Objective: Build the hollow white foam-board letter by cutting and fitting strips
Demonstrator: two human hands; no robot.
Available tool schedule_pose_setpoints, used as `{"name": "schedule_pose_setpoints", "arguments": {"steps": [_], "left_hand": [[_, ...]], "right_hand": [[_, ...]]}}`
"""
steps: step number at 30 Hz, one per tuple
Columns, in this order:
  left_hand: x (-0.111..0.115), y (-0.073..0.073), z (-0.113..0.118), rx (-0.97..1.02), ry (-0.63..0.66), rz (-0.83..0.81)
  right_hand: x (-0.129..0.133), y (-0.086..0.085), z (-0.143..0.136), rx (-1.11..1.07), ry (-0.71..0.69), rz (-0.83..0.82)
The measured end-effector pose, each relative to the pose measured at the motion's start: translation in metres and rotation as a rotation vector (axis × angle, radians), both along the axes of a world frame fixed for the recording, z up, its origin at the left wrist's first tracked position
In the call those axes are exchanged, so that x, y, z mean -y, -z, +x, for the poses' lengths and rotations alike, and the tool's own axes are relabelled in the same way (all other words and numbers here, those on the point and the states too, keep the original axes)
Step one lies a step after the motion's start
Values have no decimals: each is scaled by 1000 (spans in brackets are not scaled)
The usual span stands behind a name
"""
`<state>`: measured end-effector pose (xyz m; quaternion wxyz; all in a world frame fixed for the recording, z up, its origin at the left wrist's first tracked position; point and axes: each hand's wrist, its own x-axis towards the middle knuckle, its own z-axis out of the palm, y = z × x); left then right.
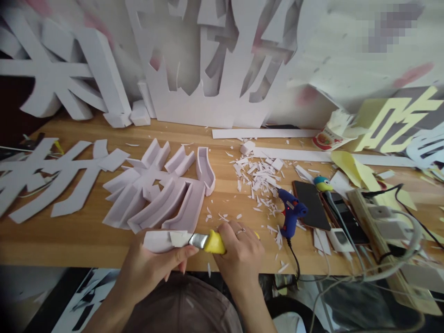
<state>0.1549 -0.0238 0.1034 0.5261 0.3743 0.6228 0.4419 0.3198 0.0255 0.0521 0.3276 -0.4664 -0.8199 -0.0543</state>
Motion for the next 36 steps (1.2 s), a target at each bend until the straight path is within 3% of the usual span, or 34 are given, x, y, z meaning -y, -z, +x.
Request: {"name": "schedule_pose_setpoints", "arguments": {"steps": [9, 13, 17, 25, 30, 36], "left_hand": [[-9, 7, -2, 15, -95, 18], [-12, 11, -7, 203, 31, -22], [-11, 15, -6, 253, 142, -16], [-7, 23, -3, 116, 80, -85], [-10, 19, -3, 75, 90, -27], [-6, 25, -4, -16, 38, 0]], "right_hand": [[0, 11, 1, 25, 196, -58], [-1, 12, 3, -24, 120, -89], [-3, 3, 0, -15, -27, -111], [-5, 0, -1, -5, -85, -119], [-6, 3, 0, -4, -75, -134], [-5, 4, 5, 5, -106, -126]]}}
